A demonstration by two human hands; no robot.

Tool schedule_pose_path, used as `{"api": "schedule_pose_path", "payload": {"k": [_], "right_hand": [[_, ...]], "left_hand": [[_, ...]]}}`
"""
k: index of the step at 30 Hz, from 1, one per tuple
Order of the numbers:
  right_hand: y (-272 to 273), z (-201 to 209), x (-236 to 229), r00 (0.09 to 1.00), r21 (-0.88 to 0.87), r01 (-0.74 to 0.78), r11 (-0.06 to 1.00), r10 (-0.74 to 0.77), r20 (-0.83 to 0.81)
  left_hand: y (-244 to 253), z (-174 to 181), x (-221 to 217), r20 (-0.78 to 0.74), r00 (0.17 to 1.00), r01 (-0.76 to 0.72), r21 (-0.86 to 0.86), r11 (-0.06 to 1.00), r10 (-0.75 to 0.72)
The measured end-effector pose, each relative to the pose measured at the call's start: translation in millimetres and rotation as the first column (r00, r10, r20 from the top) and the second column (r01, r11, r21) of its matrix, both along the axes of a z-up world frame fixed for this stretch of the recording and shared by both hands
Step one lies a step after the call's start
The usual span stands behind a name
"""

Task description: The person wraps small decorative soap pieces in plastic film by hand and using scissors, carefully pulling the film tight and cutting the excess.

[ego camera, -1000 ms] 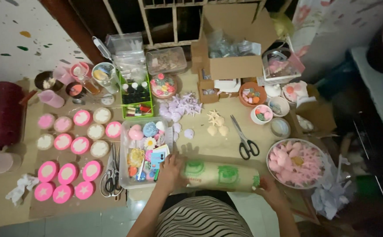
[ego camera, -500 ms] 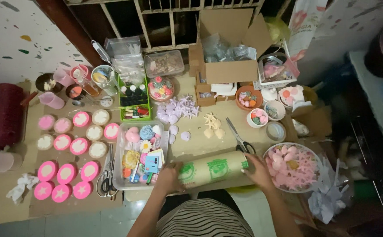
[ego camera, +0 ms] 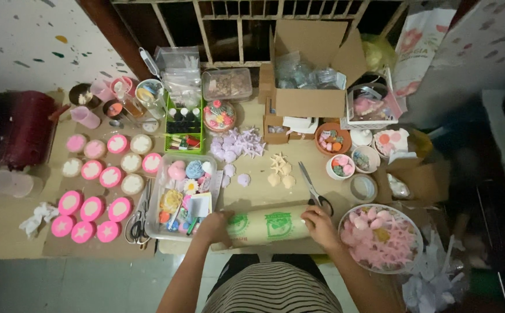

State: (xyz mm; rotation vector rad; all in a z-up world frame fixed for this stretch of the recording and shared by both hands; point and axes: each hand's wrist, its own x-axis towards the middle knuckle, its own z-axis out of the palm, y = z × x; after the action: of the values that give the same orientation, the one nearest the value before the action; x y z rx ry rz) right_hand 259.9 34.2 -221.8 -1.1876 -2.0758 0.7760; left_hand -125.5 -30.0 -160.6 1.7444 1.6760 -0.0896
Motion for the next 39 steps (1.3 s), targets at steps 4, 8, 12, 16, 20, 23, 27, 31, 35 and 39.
{"api": "schedule_pose_path", "payload": {"k": [4, 8, 12, 16, 20, 23, 27, 31, 35, 39], "right_hand": [[-3, 10, 6, 0.997, 0.104, -0.053, 0.993, 0.058, -0.044], [8, 30, 11, 0.997, -0.189, 0.077, 0.979, -0.081, -0.010], [11, 34, 10, 0.995, -0.115, 0.044, 0.992, -0.032, 0.099], [6, 30, 3, 0.998, 0.048, 0.035, 0.998, -0.038, 0.059], [3, 19, -4, 0.987, -0.012, 0.151, 0.988, -0.150, 0.056], [1, 56, -22, 0.957, 0.008, 0.188, 0.982, -0.185, 0.222], [1, 56, -32, 0.820, 0.125, 0.115, 0.985, -0.165, 0.548], [3, 60, -25, 0.890, 0.104, 0.079, 0.991, -0.117, 0.441], [9, 34, -13, 0.932, 0.007, 0.065, 0.998, -0.063, 0.358], [15, 28, -10, 0.985, 0.052, 0.038, 0.998, -0.046, 0.169]], "left_hand": [[1, -8, 0, -0.022, 1.000, 0.006, -0.007, 1.000, -0.007], [6, -5, 1, -0.029, 1.000, 0.010, -0.027, 1.000, -0.011], [7, -2, 1, -0.046, 0.999, 0.001, -0.085, 0.996, -0.005], [5, -12, 0, -0.043, 0.999, 0.002, -0.094, 0.996, -0.006], [5, -2, 0, -0.023, 1.000, -0.013, -0.081, 0.997, 0.011], [6, 1, 1, -0.015, 1.000, -0.024, -0.081, 0.996, 0.023], [7, -17, -2, -0.023, 1.000, -0.013, -0.077, 0.997, 0.012], [12, -23, -4, -0.029, 1.000, 0.005, -0.076, 0.997, -0.008], [8, -40, 1, 0.024, 0.996, 0.084, -0.144, 0.986, -0.082], [-6, -32, 16, 0.003, 0.985, 0.163, -0.316, 0.935, -0.171]]}}
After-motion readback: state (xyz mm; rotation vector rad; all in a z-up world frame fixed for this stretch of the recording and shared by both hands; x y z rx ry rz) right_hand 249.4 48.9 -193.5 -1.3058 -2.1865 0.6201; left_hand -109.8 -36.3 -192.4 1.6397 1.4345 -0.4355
